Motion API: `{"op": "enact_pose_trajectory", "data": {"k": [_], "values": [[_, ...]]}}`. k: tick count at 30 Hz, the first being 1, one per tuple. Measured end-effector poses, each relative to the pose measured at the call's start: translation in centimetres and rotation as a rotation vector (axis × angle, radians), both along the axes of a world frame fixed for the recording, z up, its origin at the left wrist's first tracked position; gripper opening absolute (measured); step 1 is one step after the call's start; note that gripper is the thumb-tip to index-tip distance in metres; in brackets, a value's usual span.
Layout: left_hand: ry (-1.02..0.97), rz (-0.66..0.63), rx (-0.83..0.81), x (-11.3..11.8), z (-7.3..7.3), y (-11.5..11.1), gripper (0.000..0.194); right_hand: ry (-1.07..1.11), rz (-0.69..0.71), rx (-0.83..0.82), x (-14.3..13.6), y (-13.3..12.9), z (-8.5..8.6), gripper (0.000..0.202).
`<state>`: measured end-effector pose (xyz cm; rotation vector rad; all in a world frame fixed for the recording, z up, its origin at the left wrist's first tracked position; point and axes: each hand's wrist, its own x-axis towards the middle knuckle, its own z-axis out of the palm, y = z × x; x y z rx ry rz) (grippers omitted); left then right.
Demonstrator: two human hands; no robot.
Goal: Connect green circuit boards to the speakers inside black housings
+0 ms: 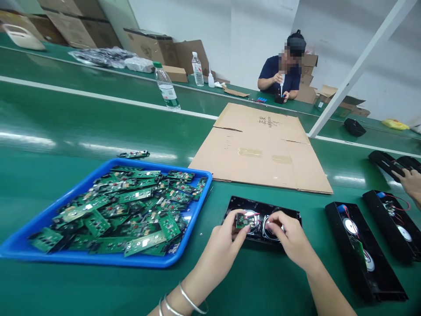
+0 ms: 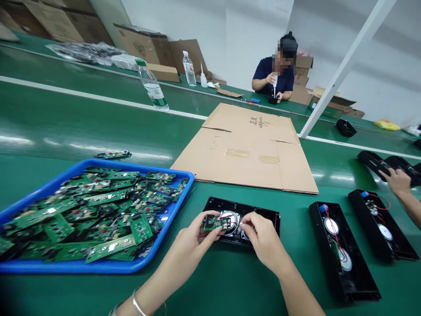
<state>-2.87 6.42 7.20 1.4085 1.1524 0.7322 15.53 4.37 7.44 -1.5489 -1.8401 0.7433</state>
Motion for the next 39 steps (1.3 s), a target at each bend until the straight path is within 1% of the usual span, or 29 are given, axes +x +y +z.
{"op": "enact_pose_trajectory", "data": {"k": [5,7,9,12,16,20,23,24,26,28,30,33,36,39], "values": [[0.03,-0.038,0.074,0.3,0.2,0.0,0.023,-0.091,0.098,0.268,-1.2,-1.0,-1.4,0.018],[0.05,-0.049,0.071,0.4,0.2,0.0,0.024,-0.143,0.094,0.353,-1.6,-1.1,-1.9,0.018],[0.094,-0.064,0.061,0.4,0.2,0.0,0.027,-0.181,0.058,0.42,-1.8,-1.1,-2.3,0.016],[0.127,-0.066,0.052,0.4,0.2,-0.2,0.028,-0.208,0.066,0.452,-1.9,-1.0,-2.4,0.015],[0.141,-0.081,0.065,0.4,0.1,-0.3,0.028,-0.265,0.11,0.458,-1.9,-1.0,-2.1,0.017],[0.246,-0.144,0.221,0.6,-0.1,-0.3,0.027,-0.437,0.108,0.503,-2.3,-1.2,-1.9,0.023],[0.278,-0.187,0.319,0.7,0.0,-0.3,0.027,-0.512,0.09,0.532,-2.5,-1.3,-2.2,0.027],[0.273,-0.193,0.332,0.6,0.0,-0.3,0.027,-0.492,0.074,0.537,-2.5,-1.3,-2.4,0.028],[0.254,-0.2,0.333,0.5,0.3,-0.2,0.026,-0.38,0.025,0.509,-2.4,-1.3,-2.8,0.025],[0.241,-0.222,0.317,0.3,0.5,-0.1,0.024,-0.222,-0.026,0.41,-2.3,-1.4,-3.1,0.018],[0.238,-0.263,0.313,0.1,0.6,0.1,0.024,-0.115,-0.045,0.294,-2.1,-1.3,-3.1,0.014],[0.227,-0.297,0.311,-0.1,0.4,0.2,0.024,-0.087,-0.027,0.206,-1.9,-1.1,-2.9,0.012],[0.19,-0.294,0.292,-0.1,0.0,0.2,0.024,-0.058,-0.033,0.195,-1.9,-0.9,-2.8,0.012],[0.136,-0.27,0.269,0.0,-0.3,0.1,0.022,-0.044,-0.047,0.21,-2.1,-0.8,-3.2,0.011]]}}
